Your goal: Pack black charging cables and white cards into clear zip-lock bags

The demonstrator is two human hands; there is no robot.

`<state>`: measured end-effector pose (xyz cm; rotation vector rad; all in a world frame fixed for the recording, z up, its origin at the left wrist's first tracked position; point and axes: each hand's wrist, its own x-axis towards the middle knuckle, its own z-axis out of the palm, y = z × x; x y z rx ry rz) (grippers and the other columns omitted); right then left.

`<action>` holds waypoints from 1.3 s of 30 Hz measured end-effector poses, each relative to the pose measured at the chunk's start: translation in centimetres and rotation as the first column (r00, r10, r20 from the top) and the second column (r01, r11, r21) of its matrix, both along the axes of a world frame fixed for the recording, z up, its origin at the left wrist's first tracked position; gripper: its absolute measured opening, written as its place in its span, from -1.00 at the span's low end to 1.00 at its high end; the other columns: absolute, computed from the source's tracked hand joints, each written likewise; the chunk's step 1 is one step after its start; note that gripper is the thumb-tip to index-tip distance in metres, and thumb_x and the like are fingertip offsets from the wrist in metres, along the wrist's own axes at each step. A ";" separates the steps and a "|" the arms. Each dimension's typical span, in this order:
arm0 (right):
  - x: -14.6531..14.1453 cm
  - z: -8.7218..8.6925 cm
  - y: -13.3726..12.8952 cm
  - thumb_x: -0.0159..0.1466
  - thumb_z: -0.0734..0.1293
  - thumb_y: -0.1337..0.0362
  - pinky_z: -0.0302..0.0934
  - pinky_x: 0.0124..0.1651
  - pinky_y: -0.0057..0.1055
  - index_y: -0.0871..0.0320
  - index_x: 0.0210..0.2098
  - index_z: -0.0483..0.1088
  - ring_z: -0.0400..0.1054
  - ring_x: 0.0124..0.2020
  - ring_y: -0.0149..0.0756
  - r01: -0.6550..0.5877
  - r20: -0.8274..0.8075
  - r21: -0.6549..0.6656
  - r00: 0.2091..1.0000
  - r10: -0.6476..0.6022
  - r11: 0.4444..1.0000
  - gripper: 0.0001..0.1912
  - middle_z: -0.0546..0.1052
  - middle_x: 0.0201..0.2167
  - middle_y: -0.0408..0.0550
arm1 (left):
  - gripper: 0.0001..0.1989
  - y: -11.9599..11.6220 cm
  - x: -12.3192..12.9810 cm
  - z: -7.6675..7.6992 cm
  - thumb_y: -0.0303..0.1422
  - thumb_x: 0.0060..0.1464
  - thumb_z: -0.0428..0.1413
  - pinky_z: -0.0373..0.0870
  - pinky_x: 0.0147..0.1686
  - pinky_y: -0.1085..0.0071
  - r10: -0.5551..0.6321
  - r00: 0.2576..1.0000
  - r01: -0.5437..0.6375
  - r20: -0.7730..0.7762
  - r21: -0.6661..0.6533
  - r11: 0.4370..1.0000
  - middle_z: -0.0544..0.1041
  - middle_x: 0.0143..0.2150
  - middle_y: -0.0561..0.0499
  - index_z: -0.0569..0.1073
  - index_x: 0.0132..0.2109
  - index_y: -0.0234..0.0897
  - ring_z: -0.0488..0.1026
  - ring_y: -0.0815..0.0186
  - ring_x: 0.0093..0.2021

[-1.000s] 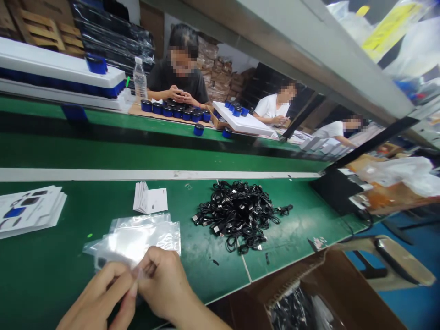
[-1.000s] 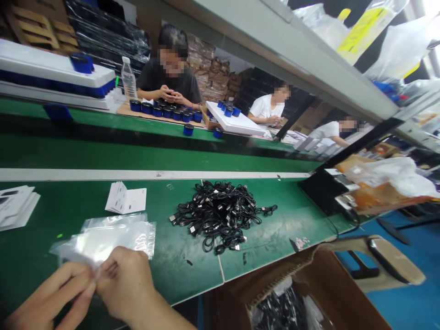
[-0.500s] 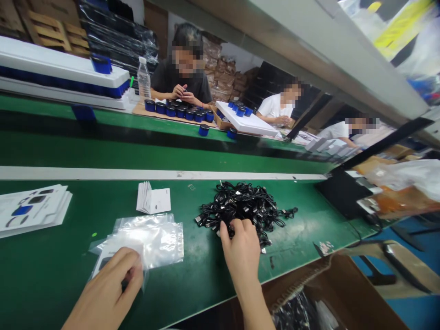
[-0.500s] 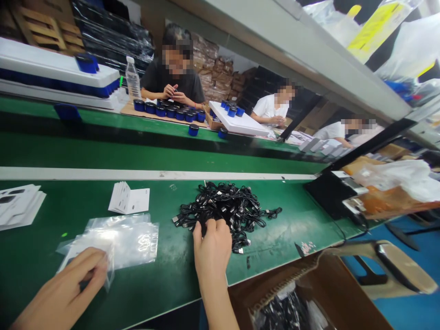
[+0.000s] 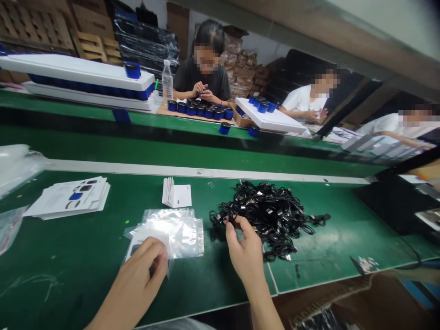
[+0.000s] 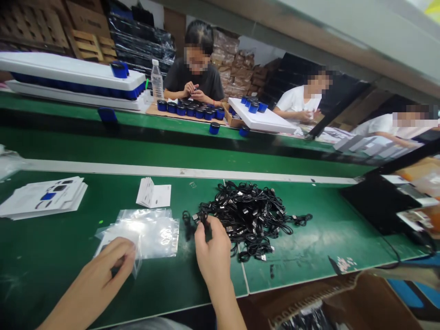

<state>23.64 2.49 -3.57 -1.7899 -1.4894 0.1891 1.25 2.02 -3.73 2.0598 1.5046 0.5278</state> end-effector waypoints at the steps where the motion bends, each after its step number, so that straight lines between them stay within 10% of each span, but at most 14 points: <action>1: 0.1 -0.1 0.1 0.26 0.17 0.31 0.28 -0.23 -0.28 0.18 -0.26 0.37 0.41 -0.30 -0.17 -0.016 -0.013 -0.045 1.000 0.015 0.999 -0.83 0.50 -0.35 0.04 | -0.76 0.0 -0.1 0.0 -0.29 0.22 -0.18 0.33 -0.42 0.50 0.001 1.000 -0.001 -0.004 0.002 1.000 0.42 -0.32 0.11 0.22 -0.41 -0.14 0.44 0.42 -0.45; 8: -0.6 1.7 -0.9 0.36 0.09 0.25 0.21 -0.23 -0.38 0.15 -0.28 0.35 0.35 -0.29 -0.26 -0.205 -0.130 -0.141 0.974 0.187 0.969 -0.76 0.43 -0.35 -0.04 | -0.76 0.0 -0.1 0.3 -0.27 0.23 -0.17 0.34 -0.41 0.48 -0.003 1.000 0.003 -0.009 -0.011 1.000 0.42 -0.33 0.10 0.24 -0.39 -0.15 0.44 0.41 -0.45; 13: -4.6 2.6 -2.4 0.33 0.16 0.31 0.07 -0.37 -0.53 0.14 -0.60 0.15 0.22 -0.46 -0.44 -0.688 -0.515 -0.194 0.678 0.524 0.699 -0.65 0.27 -0.55 -0.23 | -0.79 0.2 -0.4 -0.1 -0.30 0.20 -0.14 0.40 -0.36 0.48 0.015 0.999 -0.017 0.030 0.073 0.997 0.45 -0.31 0.07 0.34 -0.34 -0.14 0.49 0.36 -0.37; 19: -6.8 0.9 -2.0 0.31 0.16 0.31 0.02 -0.42 -0.53 0.15 -0.65 0.09 0.16 -0.52 -0.46 -0.679 -0.623 -0.190 0.642 0.448 0.709 -0.60 0.17 -0.61 -0.26 | -0.78 -0.5 -1.2 -0.1 -0.26 0.20 -0.12 0.47 -0.28 0.54 0.064 0.995 -0.072 0.072 0.115 0.991 0.47 -0.14 0.01 0.41 -0.25 -0.14 0.53 0.37 -0.27; 31: -8.8 0.8 -3.1 0.30 0.12 0.39 0.19 -0.38 -0.44 0.17 -0.31 0.42 0.34 -0.45 -0.29 -0.524 -0.099 -0.265 0.850 0.517 0.810 -0.75 0.41 -0.42 -0.03 | -0.81 -2.2 -1.1 0.4 -0.30 0.21 -0.09 0.49 -0.11 0.45 0.020 0.997 0.003 -0.074 0.303 0.953 0.39 0.15 -0.09 0.39 -0.14 -0.16 0.45 0.26 0.06; 36: -6.6 2.9 -3.0 0.18 0.20 0.53 0.24 -0.05 -0.40 0.20 0.01 0.30 0.36 -0.13 -0.24 -0.775 -0.406 -0.248 0.628 0.663 0.582 -0.59 0.42 -0.17 0.02 | -0.87 -2.4 -0.7 0.6 -0.37 0.21 -0.10 0.46 -0.04 0.33 0.010 0.995 0.027 -0.098 0.362 0.932 0.31 0.19 -0.06 0.33 -0.26 -0.14 0.39 0.24 0.10; 39: -5.6 3.2 -2.6 0.20 0.20 0.53 0.28 -0.17 -0.43 0.17 -0.11 0.41 0.37 -0.28 -0.30 -0.809 -0.567 -0.193 0.554 0.609 0.555 -0.68 0.43 -0.32 -0.09 | -0.87 -2.3 -0.8 0.6 -0.39 0.21 -0.10 0.44 -0.04 0.31 -0.020 0.994 0.056 -0.105 0.356 0.933 0.21 0.24 -0.06 0.32 -0.28 -0.14 0.32 0.22 0.14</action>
